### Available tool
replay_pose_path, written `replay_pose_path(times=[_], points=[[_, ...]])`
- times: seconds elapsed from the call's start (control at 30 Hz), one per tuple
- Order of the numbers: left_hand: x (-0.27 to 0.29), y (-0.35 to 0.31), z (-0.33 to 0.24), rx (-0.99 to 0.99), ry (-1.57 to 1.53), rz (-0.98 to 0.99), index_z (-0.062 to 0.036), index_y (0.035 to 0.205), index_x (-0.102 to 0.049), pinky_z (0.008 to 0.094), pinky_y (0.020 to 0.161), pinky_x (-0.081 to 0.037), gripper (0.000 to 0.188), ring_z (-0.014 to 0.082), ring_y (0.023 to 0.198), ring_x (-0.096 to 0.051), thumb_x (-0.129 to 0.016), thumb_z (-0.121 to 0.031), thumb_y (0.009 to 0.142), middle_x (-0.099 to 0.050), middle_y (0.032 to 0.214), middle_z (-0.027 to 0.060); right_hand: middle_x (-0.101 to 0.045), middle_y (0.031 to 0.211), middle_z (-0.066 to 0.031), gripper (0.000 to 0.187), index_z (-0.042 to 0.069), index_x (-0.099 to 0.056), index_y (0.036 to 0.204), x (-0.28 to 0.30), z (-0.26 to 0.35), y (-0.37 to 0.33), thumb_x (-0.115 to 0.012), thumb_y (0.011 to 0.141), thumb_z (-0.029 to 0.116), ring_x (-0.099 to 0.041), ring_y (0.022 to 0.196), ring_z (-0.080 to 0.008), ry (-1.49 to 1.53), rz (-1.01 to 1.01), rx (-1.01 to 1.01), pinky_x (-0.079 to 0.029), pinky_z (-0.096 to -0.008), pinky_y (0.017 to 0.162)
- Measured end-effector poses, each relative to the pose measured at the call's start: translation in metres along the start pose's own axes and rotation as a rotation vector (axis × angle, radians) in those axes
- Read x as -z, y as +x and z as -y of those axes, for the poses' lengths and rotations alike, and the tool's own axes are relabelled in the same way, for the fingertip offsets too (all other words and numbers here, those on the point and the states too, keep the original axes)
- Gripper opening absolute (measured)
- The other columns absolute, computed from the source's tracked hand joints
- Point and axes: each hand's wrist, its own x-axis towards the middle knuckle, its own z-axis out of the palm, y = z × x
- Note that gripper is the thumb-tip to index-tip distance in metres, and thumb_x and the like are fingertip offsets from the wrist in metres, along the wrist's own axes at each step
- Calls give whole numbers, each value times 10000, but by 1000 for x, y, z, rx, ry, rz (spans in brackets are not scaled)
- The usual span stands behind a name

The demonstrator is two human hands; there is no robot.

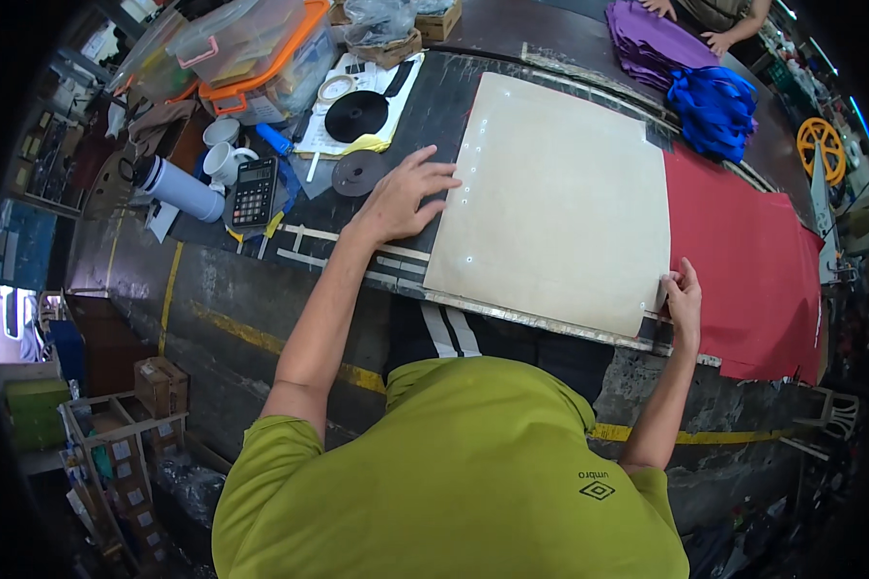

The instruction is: Marking patterns on red fabric using a template, weights, and a chalk pencil.

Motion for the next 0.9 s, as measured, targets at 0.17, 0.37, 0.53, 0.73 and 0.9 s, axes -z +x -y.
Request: replay_pose_path(times=[0.17,0.37,0.53,0.73,0.9], points=[[-8,-25,-9,-27,64,171,-160,1422,-731,534,1297,-370,571,389,1631,-338,-862,-262,876,-596,1620,59,-703,1055,-39,664,-35,-447,1636,-1,2,3,-671,1011,-23,-656,947,-123,9,-21,-2,-554,-287,859],[-24,-24,2,21,89,215,-177,1447,-724,543,1321,-322,606,376,1651,-299,-870,-312,874,-562,1659,35,-709,1036,-27,591,-28,-518,1590,-4,0,10,-667,1019,-26,-655,937,-110,23,-42,5,-558,-284,869],[-25,-22,5,43,40,223,-188,1477,-704,553,1334,-284,642,384,1656,-284,-876,-311,871,-540,1679,30,-714,1051,-26,519,-48,-581,1530,-5,1,14,-674,1021,-21,-659,940,-105,49,-4,60,-564,-281,877],[-26,-28,3,31,25,222,-191,1481,-700,554,1329,-286,661,392,1650,-295,-882,-325,860,-534,1684,35,-736,1085,-38,458,-61,-627,1475,1,-4,14,-677,1023,-5,-685,966,-114,57,44,53,-578,-281,879],[-29,-32,3,27,25,184,-194,1485,-694,569,1328,-278,667,401,1636,-323,-876,-343,861,-545,1676,44,-745,1097,-43,444,-56,-637,1461,3,-10,13,-682,1024,11,-694,966,-122,56,45,46,-584,-285,878]])
